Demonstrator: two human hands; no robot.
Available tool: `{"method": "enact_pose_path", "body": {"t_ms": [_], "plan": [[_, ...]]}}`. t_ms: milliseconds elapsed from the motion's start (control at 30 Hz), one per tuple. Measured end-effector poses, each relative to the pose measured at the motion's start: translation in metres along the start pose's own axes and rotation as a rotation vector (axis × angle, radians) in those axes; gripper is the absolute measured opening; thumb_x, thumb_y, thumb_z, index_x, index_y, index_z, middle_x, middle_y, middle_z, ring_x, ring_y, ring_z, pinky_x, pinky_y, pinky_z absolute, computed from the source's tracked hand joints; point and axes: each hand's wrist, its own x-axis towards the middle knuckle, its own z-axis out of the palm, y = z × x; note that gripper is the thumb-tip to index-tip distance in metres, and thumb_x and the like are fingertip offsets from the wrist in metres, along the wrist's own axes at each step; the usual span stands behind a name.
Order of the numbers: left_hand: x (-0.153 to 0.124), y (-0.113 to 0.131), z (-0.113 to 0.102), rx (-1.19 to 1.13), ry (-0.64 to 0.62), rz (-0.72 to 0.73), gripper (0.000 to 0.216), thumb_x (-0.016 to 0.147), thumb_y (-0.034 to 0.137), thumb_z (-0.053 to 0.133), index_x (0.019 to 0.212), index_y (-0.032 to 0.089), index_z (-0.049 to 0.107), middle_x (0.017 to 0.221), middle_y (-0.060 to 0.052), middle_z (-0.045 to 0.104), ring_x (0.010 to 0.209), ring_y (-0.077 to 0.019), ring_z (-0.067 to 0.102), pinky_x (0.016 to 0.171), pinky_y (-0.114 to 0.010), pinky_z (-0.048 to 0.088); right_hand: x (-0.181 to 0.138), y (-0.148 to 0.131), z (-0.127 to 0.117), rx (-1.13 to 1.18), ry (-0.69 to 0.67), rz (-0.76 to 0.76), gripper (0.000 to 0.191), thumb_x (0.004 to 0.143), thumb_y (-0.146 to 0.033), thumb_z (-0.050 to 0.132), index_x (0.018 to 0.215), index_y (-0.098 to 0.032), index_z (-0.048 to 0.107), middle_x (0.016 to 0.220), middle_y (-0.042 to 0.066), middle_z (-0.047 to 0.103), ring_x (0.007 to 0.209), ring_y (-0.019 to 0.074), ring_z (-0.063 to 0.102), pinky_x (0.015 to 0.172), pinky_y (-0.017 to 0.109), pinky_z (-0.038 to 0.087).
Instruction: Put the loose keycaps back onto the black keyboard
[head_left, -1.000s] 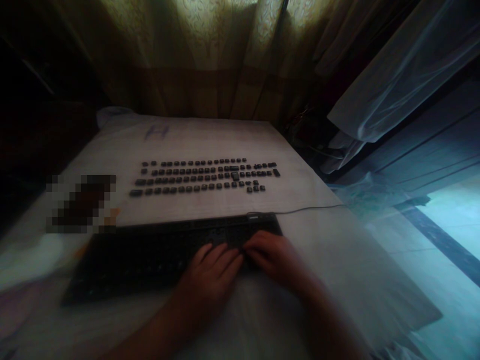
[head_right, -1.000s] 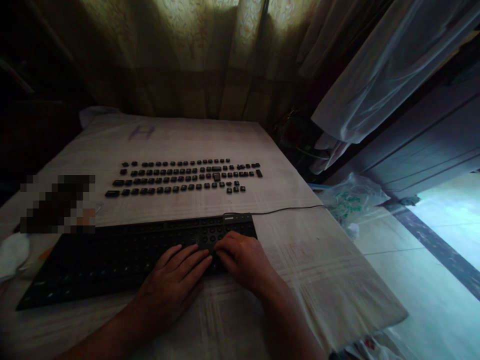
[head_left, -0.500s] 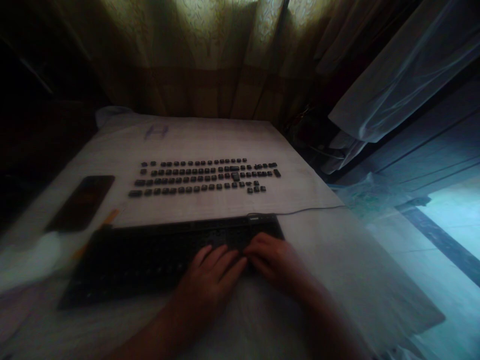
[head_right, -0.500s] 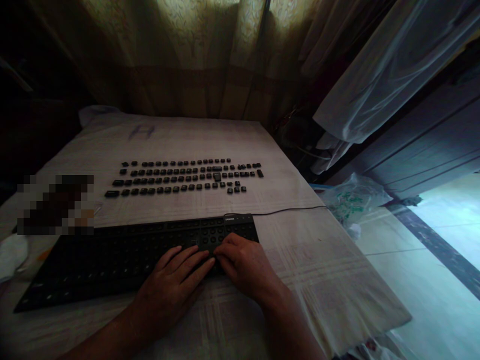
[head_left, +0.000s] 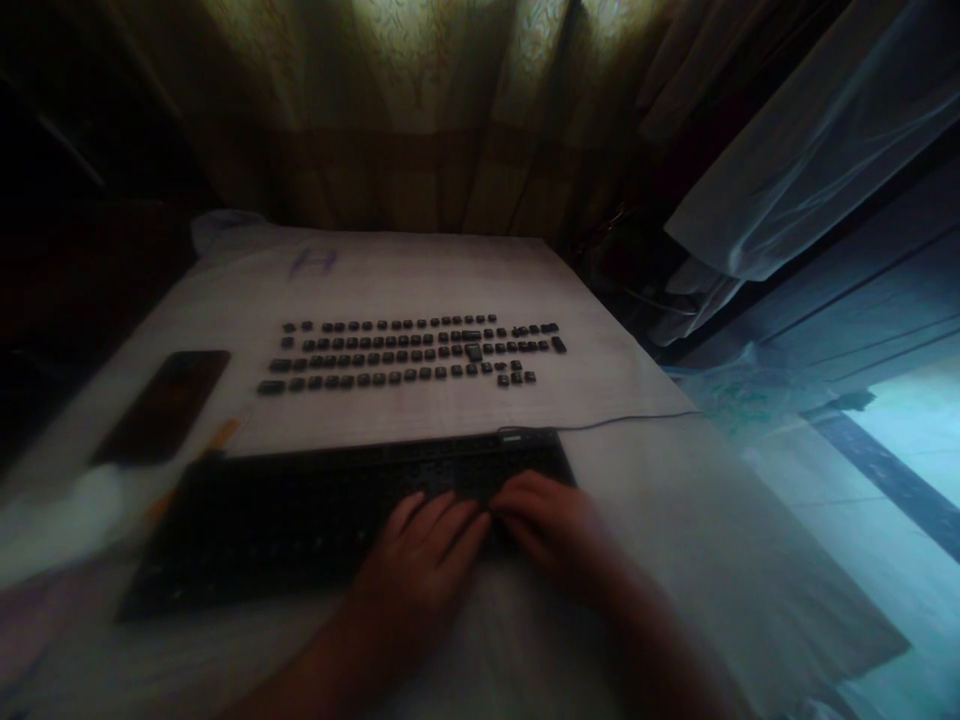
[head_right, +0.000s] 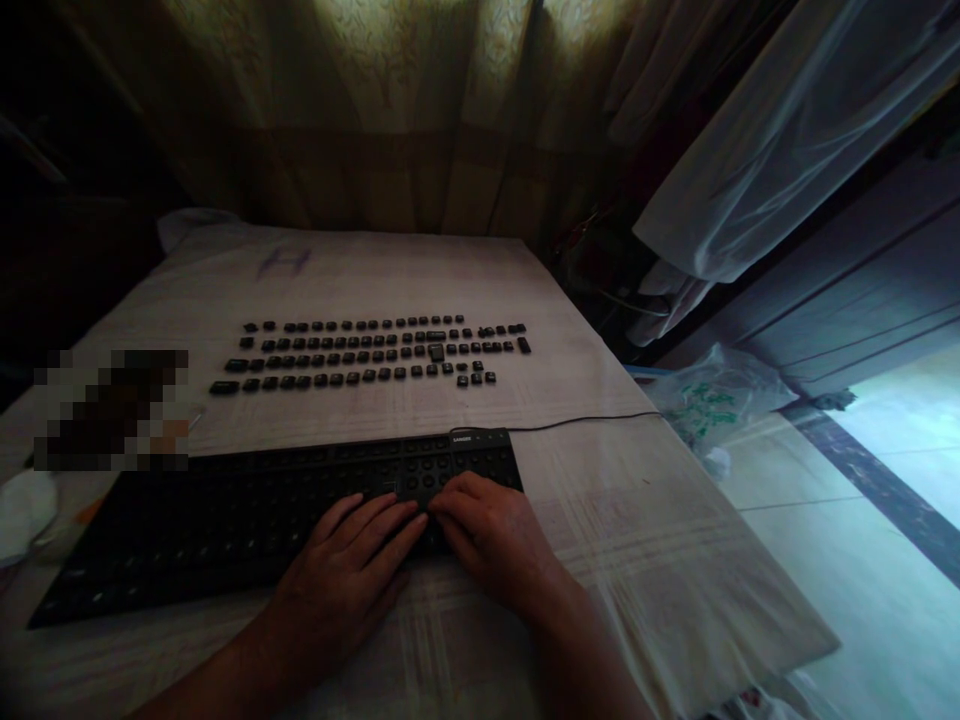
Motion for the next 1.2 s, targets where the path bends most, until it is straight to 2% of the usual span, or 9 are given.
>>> {"method": "enact_pose_path", "body": {"t_ms": [167,600,867,1200], "plan": [[0.0008,0.001,-0.0007,-0.006,0.005,-0.002,0.036,0.105,0.022,0.036,0.125,0.017,0.065,0.123,-0.007,0.07,0.113,-0.0244,0.062,0.101,-0.045,0.044,-0.0031,0.0005,0.0022,-0.01,0.01,0.02,0.018,0.092,-0.019,0.057,0.105,-0.02,0.07,0.099,0.007,0.067,0.088,0.0184,0.066,0.079,0.032,0.056],[-0.0009,0.0002,0.0011,-0.032,-0.032,-0.013,0.034,0.103,0.021,0.041,0.128,0.017,0.063,0.125,-0.008,0.068,0.115,-0.0241,0.061,0.103,-0.046,0.044,-0.0011,-0.0033,0.001,-0.052,-0.019,0.032,0.021,0.088,-0.012,0.058,0.104,-0.018,0.07,0.095,0.007,0.067,0.084,0.0179,0.066,0.078,0.031,0.056],[-0.0077,0.0013,0.007,-0.091,0.06,-0.028,0.031,0.104,0.022,0.042,0.123,0.017,0.066,0.119,-0.006,0.071,0.114,-0.0223,0.061,0.108,-0.044,0.038,0.0009,-0.0039,0.0006,-0.115,-0.034,0.029,0.018,0.088,-0.012,0.058,0.102,-0.019,0.068,0.094,0.006,0.067,0.082,0.0174,0.066,0.073,0.03,0.056],[-0.0086,0.0001,0.0088,-0.087,0.087,-0.023,0.031,0.104,0.021,0.042,0.121,0.017,0.067,0.118,-0.005,0.071,0.113,-0.0213,0.061,0.11,-0.043,0.036,0.0006,-0.005,0.0015,-0.157,-0.048,0.038,0.021,0.089,-0.013,0.058,0.107,-0.02,0.067,0.097,0.006,0.067,0.083,0.0181,0.066,0.074,0.031,0.056]]}}
